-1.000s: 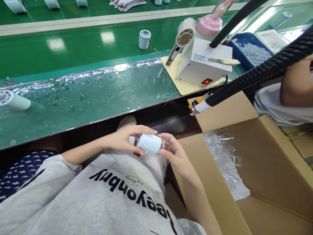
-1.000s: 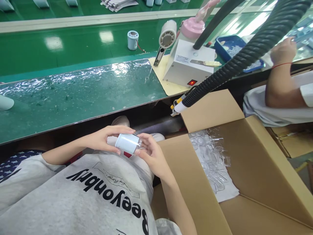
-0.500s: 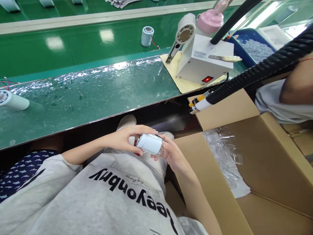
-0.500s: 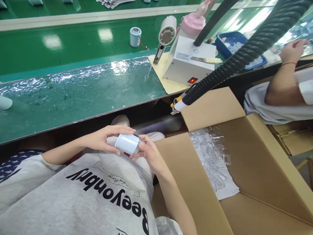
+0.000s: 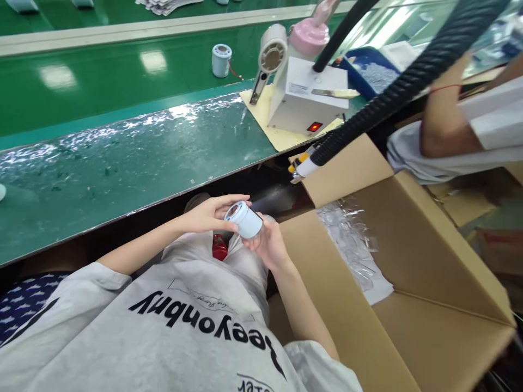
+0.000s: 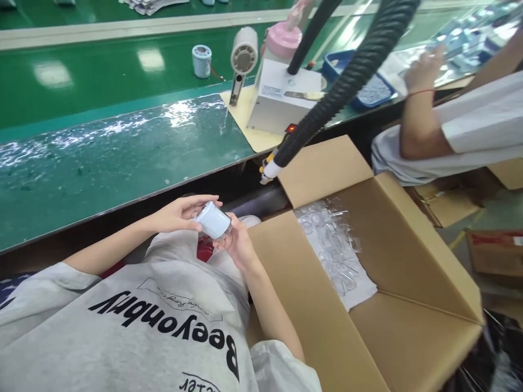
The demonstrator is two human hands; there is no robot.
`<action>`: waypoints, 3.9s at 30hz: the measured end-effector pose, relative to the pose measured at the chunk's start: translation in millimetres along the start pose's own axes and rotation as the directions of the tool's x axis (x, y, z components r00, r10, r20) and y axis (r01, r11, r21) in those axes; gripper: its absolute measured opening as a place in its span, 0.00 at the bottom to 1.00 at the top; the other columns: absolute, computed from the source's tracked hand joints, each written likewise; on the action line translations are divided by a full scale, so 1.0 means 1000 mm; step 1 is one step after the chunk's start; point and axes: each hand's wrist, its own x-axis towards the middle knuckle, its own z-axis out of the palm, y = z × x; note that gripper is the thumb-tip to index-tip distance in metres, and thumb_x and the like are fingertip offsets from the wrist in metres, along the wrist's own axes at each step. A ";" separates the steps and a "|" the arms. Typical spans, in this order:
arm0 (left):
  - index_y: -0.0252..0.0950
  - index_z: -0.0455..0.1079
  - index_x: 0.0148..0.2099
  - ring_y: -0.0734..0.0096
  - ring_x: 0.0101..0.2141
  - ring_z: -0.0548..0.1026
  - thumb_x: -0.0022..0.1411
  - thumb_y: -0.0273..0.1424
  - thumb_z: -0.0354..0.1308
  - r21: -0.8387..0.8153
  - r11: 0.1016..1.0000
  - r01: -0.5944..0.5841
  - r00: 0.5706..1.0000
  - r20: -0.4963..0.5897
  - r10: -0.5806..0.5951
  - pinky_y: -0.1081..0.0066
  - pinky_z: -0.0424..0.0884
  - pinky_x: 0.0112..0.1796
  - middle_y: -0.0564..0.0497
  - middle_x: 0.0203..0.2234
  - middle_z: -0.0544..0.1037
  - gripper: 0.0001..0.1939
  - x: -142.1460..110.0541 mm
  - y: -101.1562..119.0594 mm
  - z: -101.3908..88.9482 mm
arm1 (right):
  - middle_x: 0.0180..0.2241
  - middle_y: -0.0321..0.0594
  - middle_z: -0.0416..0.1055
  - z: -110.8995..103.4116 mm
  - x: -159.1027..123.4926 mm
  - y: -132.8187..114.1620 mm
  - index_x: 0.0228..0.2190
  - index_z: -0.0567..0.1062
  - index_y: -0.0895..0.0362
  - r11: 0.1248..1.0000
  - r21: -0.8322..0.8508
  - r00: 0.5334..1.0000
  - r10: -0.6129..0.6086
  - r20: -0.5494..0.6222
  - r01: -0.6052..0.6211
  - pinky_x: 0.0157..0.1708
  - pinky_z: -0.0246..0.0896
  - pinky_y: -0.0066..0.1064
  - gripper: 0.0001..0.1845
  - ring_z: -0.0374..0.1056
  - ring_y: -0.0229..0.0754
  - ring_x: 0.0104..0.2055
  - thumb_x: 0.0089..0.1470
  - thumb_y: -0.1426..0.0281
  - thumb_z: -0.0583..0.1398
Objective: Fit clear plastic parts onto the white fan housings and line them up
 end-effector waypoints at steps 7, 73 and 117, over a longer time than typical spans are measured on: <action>0.32 0.74 0.64 0.45 0.64 0.73 0.43 0.34 0.83 0.016 0.997 0.072 0.996 -0.046 -0.071 0.47 0.65 0.66 0.32 0.62 0.76 0.45 0.099 -0.017 0.000 | 0.29 0.37 0.79 -0.037 0.044 -0.004 0.36 0.70 0.52 0.967 0.190 0.965 -0.123 -0.234 0.169 0.19 0.64 0.25 0.11 0.75 0.41 0.27 0.56 0.58 0.55; 0.49 0.66 0.71 0.58 0.58 0.79 0.59 0.28 0.73 0.179 0.984 0.024 0.993 0.107 -0.043 0.60 0.77 0.58 0.43 0.69 0.70 0.40 -0.040 0.042 0.023 | 0.55 0.41 0.82 -0.005 -0.050 -0.015 0.62 0.75 0.40 0.551 -0.559 0.783 -0.487 0.388 0.620 0.47 0.83 0.41 0.29 0.82 0.52 0.52 0.61 0.54 0.69; 0.41 0.74 0.62 0.53 0.56 0.77 0.67 0.46 0.64 0.090 0.993 -0.074 0.995 0.077 0.067 0.58 0.74 0.54 0.40 0.60 0.77 0.26 -0.044 0.031 0.021 | 0.56 0.48 0.77 0.008 -0.059 0.000 0.61 0.72 0.45 0.144 -0.668 0.581 -0.647 0.495 0.730 0.51 0.82 0.50 0.31 0.78 0.55 0.56 0.58 0.68 0.71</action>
